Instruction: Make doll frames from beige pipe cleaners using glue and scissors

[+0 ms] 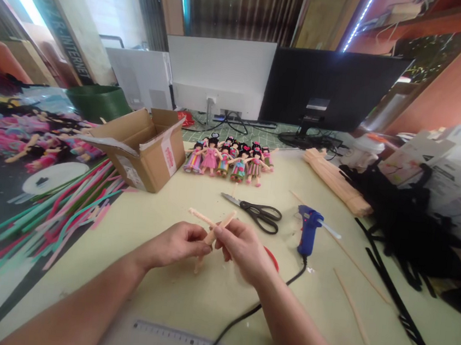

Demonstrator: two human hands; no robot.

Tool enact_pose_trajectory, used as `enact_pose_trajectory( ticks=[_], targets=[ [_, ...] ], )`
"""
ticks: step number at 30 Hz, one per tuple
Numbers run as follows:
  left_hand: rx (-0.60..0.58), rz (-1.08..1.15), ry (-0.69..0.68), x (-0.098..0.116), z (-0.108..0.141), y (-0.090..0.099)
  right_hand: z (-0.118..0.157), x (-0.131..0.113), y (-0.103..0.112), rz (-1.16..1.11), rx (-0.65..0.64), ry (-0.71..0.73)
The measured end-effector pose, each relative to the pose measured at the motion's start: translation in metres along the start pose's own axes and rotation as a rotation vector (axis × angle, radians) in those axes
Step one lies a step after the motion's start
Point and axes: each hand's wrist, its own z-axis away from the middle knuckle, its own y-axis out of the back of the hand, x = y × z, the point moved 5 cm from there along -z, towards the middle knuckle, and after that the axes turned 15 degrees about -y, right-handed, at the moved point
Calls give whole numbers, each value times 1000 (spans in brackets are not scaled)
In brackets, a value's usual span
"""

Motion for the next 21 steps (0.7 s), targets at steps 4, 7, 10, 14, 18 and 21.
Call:
enact_pose_trajectory(
  ticks=[4, 7, 10, 14, 18, 21],
  targets=[
    [12, 203, -19, -2, -4, -5, 1, -3, 1, -20, 12, -1],
    [35, 420, -60, -1, -7, -6, 1, -2, 5, -41, 29, -11],
    [46, 533, -56, -3, -8, -6, -1, 0, 9, -59, 14, -2],
    [22, 603, -14, -9, -8, -10, -3, 4, 11, -90, -15, -9],
    [21, 643, 23, -12, -9, -14, -4, 5, 11, -94, 9, -13],
    [14, 671, 35, -11, -9, -16, -5, 5, 10, -75, 17, -39]
  ],
)
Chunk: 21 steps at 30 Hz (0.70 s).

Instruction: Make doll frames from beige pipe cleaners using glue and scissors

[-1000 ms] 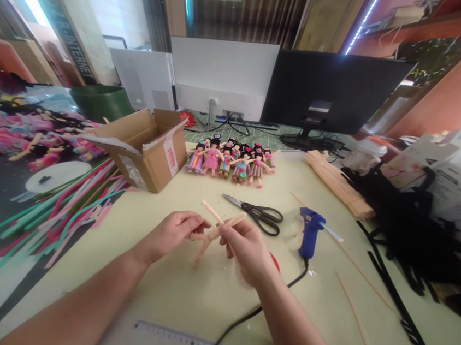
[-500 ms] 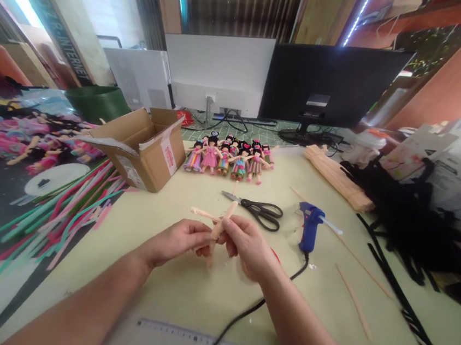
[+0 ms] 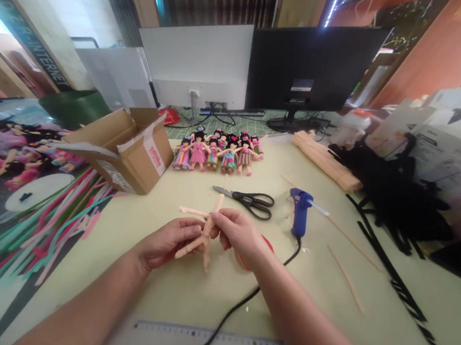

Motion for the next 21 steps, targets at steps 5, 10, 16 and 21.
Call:
enact_pose_trajectory(
  ticks=[5, 10, 16, 21],
  targets=[
    [10, 1, 25, 2, 1, -1, 4, -6, -1, 36, -18, 28],
    [6, -17, 35, 3, 0, -2, 10, -14, 4, 89, -7, 79],
    [-22, -38, 58, 2, 2, -5, 11, -13, 5, 105, -99, 25],
    [-50, -62, 33, 1, 4, -10, 10, -14, 11, -32, -54, 46]
  ],
)
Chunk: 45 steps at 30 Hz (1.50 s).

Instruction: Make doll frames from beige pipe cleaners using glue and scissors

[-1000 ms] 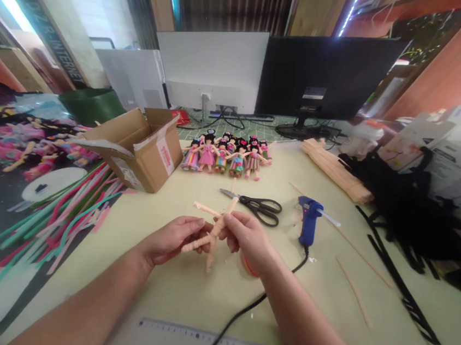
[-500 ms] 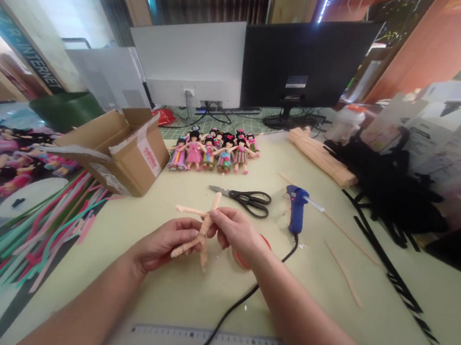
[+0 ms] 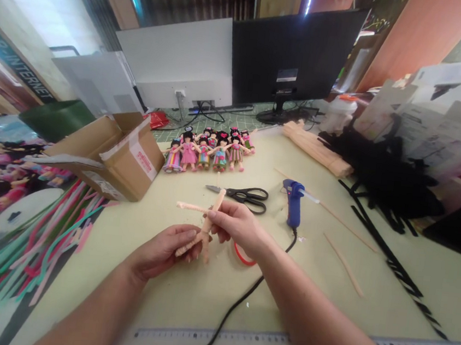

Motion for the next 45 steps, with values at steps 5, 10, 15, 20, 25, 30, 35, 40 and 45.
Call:
enact_pose_trajectory(
  ticks=[5, 10, 15, 20, 25, 30, 35, 40, 45],
  targets=[
    [28, 37, 3, 0, 3, -7, -2, 2, 2, -88, -1, 6],
    [-15, 151, -10, 2, 5, -19, -3, 5, 4, -121, 44, -2],
    [-2, 174, -24, 2, 4, -20, -3, 4, 2, -119, 24, 1],
    [38, 171, -13, -3, 3, -16, -2, 3, 1, -114, 3, 30],
    [31, 171, -7, -2, 4, -18, -1, 1, 0, -96, -4, 35],
    [19, 207, 37, -3, 4, -25, -2, 0, -7, -42, -88, 42],
    [45, 145, 129, -6, 4, -22, -3, -1, -5, 65, 12, 76],
    [62, 16, 132, -4, 5, -20, -5, 2, -8, 111, -43, 73],
    [55, -20, 66, -6, 5, -21, -6, 4, -9, 107, -39, 48]
  ],
)
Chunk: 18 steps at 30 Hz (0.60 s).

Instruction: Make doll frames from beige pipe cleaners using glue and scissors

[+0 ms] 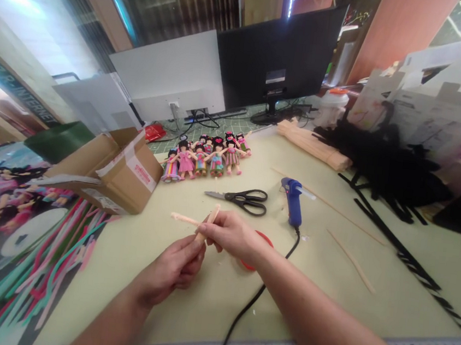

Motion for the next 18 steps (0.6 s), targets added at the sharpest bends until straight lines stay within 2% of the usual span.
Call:
enact_pose_trajectory(
  ticks=[4, 9, 14, 18],
  targets=[
    [-39, 36, -4, -4, -1, 3, 2, -2, 1, -46, -23, -10],
    [-35, 69, 48, -8, -4, 8, 4, -4, 10, -80, 110, -32],
    [21, 102, 92, -5, -5, 10, 6, -7, 10, -68, 71, 13],
    [56, 46, 35, -1, -3, 10, 4, -2, 11, -21, 55, -33]
  ],
)
